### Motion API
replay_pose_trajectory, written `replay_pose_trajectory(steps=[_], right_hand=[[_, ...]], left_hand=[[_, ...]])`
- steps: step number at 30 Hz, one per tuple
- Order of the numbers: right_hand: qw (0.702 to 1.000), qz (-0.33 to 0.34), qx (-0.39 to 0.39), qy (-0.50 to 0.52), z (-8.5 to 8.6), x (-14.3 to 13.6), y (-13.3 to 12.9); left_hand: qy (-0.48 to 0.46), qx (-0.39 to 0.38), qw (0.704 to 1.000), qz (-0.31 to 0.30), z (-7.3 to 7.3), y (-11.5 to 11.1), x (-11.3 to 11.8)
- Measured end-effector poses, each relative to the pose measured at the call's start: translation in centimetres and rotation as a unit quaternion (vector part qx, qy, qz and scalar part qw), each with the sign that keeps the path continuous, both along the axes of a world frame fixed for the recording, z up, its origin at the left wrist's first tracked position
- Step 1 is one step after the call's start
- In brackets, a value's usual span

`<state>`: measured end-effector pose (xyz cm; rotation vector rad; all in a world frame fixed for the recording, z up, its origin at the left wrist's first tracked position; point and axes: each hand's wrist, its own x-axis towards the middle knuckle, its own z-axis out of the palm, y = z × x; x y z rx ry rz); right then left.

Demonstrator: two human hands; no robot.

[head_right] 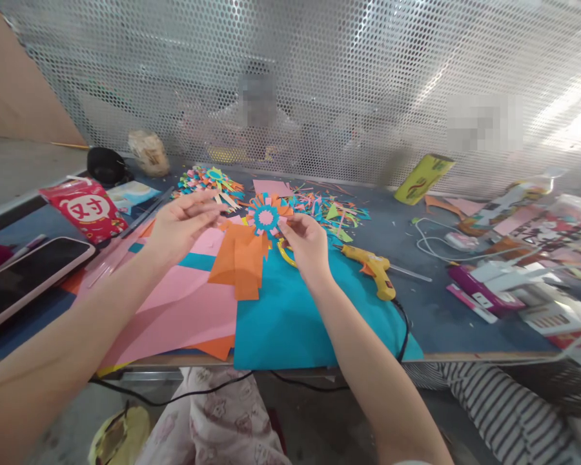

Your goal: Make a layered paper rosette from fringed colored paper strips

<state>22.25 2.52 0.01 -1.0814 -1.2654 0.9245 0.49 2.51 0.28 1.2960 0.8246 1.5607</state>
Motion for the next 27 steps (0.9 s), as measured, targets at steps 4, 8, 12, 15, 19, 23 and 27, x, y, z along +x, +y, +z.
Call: replay_pose_trajectory(steps=[4, 8, 12, 15, 19, 23, 27], right_hand=[[1.0, -0.003, -0.004, -0.01, -0.2, 0.3, 0.6], [1.0, -0.003, -0.005, -0.015, -0.3, 0.5, 0.9], [1.0, -0.004, -0.009, -0.015, -0.3, 0.6, 1.1], [1.0, 0.001, -0.018, -0.014, -0.4, 0.7, 1.3], [0.999, 0.014, -0.028, -0.018, -0.5, 0.7, 1.2], [0.999, 0.019, -0.033, -0.018, -0.5, 0.6, 1.1], [0.999, 0.019, -0.034, -0.013, -0.4, 0.6, 1.0]], left_hand=[[-0.006, 0.078, 0.987, 0.143, 1.0, 0.4, -1.3], [0.069, 0.066, 0.978, 0.184, -0.3, 0.9, -1.4], [0.32, -0.005, 0.941, 0.11, -2.0, 0.7, -0.4], [0.458, 0.004, 0.888, 0.042, -2.3, 0.0, 0.3], [0.562, 0.023, 0.827, 0.017, -2.4, -0.8, 0.8], [0.581, 0.03, 0.813, 0.006, -3.0, -0.5, 0.7], [0.566, 0.036, 0.824, 0.013, -3.8, 0.0, 0.4]])
